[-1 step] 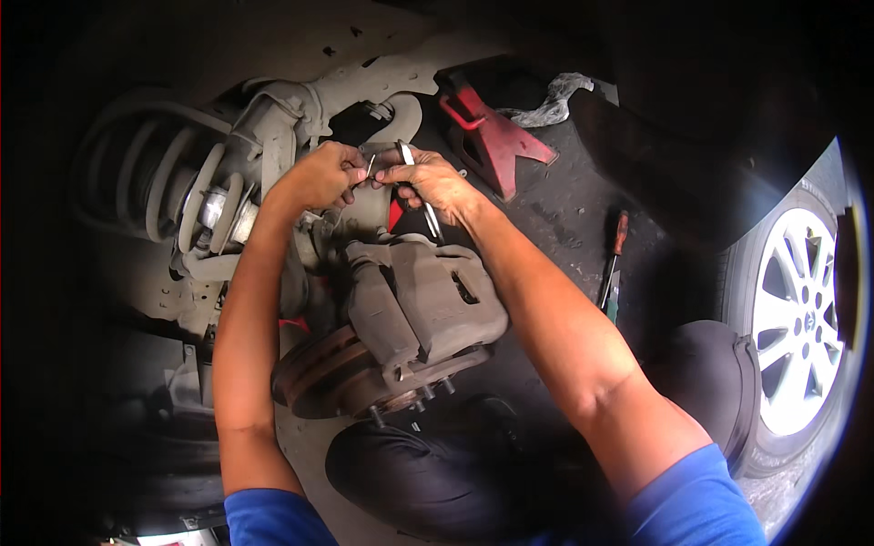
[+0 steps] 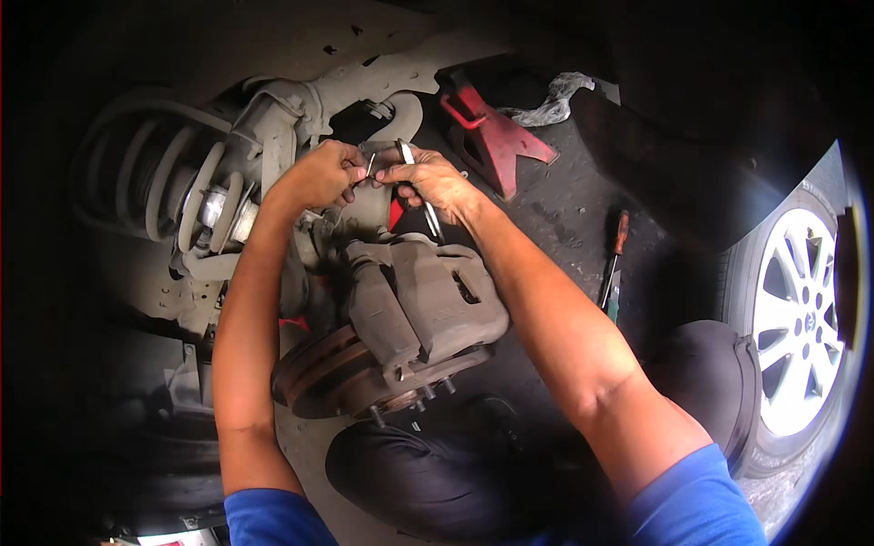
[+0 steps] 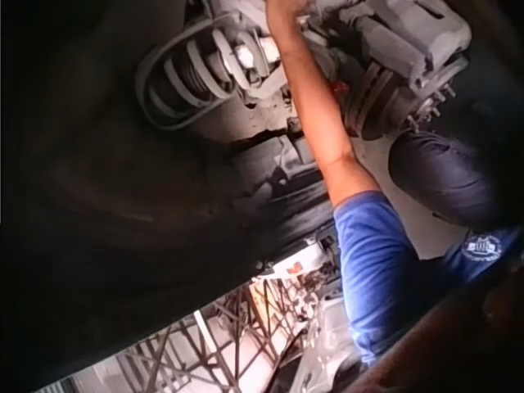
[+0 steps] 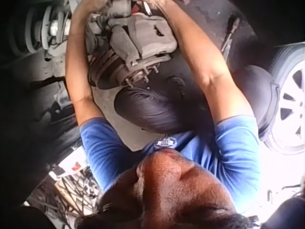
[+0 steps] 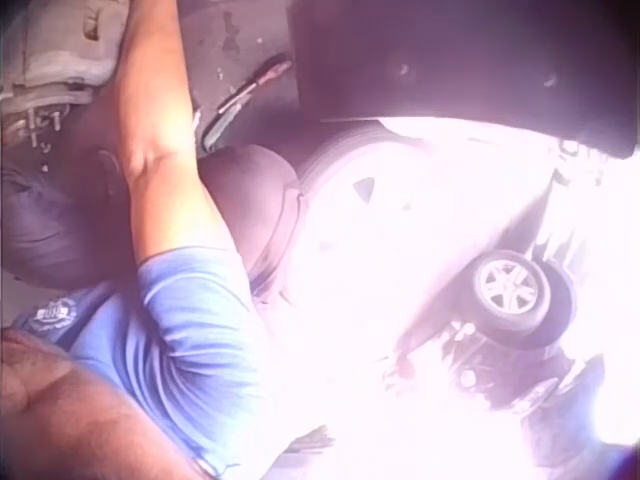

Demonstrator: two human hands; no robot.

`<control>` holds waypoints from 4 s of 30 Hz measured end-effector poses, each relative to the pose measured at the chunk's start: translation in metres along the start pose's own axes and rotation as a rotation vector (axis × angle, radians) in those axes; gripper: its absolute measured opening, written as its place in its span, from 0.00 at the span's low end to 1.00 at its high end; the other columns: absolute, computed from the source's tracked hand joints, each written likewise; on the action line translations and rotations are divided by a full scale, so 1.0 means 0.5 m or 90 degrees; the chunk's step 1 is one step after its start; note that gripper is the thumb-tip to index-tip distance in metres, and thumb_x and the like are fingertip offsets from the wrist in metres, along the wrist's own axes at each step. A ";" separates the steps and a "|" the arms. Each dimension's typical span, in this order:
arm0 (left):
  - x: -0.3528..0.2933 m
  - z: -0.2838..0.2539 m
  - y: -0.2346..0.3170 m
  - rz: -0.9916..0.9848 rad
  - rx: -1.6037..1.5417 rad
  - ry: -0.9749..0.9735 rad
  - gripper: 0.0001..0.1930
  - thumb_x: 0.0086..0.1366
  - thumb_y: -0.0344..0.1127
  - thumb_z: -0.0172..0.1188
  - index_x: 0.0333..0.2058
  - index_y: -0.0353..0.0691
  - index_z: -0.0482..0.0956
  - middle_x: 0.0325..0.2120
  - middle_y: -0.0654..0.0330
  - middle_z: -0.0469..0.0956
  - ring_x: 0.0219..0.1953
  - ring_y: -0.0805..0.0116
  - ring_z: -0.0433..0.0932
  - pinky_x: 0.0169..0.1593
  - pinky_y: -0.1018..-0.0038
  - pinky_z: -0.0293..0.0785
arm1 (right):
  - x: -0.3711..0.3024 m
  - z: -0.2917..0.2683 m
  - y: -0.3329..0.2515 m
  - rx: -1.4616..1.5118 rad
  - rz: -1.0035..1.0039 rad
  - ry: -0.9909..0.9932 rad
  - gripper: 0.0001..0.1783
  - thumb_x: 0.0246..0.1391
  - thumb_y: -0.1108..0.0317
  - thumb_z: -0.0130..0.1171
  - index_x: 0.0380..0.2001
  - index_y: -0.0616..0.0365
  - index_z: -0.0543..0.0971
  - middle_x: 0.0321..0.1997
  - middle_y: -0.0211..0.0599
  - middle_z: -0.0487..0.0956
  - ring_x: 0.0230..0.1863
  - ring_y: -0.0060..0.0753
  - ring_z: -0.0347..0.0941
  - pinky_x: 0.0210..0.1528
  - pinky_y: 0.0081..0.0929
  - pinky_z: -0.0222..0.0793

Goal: Removing and replacing a flexible brake line and clips on a vehicle's front suspension.

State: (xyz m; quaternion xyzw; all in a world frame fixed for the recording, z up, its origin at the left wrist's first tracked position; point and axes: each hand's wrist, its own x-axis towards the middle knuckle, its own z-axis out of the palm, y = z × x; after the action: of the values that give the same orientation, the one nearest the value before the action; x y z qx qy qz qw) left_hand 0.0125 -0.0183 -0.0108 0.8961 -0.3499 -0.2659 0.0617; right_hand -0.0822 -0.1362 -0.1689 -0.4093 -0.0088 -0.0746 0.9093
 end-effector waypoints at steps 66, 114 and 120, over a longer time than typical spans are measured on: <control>-0.005 -0.004 0.006 -0.007 -0.040 -0.010 0.14 0.61 0.32 0.69 0.42 0.28 0.83 0.31 0.57 0.84 0.33 0.71 0.82 0.38 0.74 0.78 | 0.018 -0.020 0.024 -0.006 0.030 -0.027 0.17 0.54 0.66 0.73 0.46 0.59 0.84 0.28 0.19 0.77 0.23 0.09 0.64 0.21 0.12 0.59; -0.001 0.003 0.006 0.011 0.012 0.036 0.12 0.69 0.36 0.63 0.39 0.30 0.80 0.26 0.59 0.83 0.26 0.72 0.81 0.30 0.75 0.74 | 0.022 -0.023 0.032 -0.008 0.033 0.020 0.12 0.55 0.62 0.70 0.40 0.56 0.87 0.34 0.25 0.85 0.25 0.11 0.64 0.24 0.14 0.61; 0.000 0.003 0.005 0.020 0.007 0.031 0.12 0.69 0.36 0.63 0.40 0.30 0.80 0.27 0.59 0.82 0.26 0.72 0.80 0.30 0.75 0.74 | 0.025 -0.025 0.038 -0.006 0.008 0.004 0.12 0.56 0.62 0.70 0.40 0.55 0.87 0.34 0.23 0.84 0.24 0.11 0.65 0.24 0.13 0.61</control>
State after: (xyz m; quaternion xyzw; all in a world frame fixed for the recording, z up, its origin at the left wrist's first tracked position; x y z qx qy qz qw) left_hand 0.0102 -0.0198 -0.0113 0.8971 -0.3635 -0.2415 0.0696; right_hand -0.0676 -0.1346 -0.1903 -0.4134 -0.0031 -0.0704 0.9078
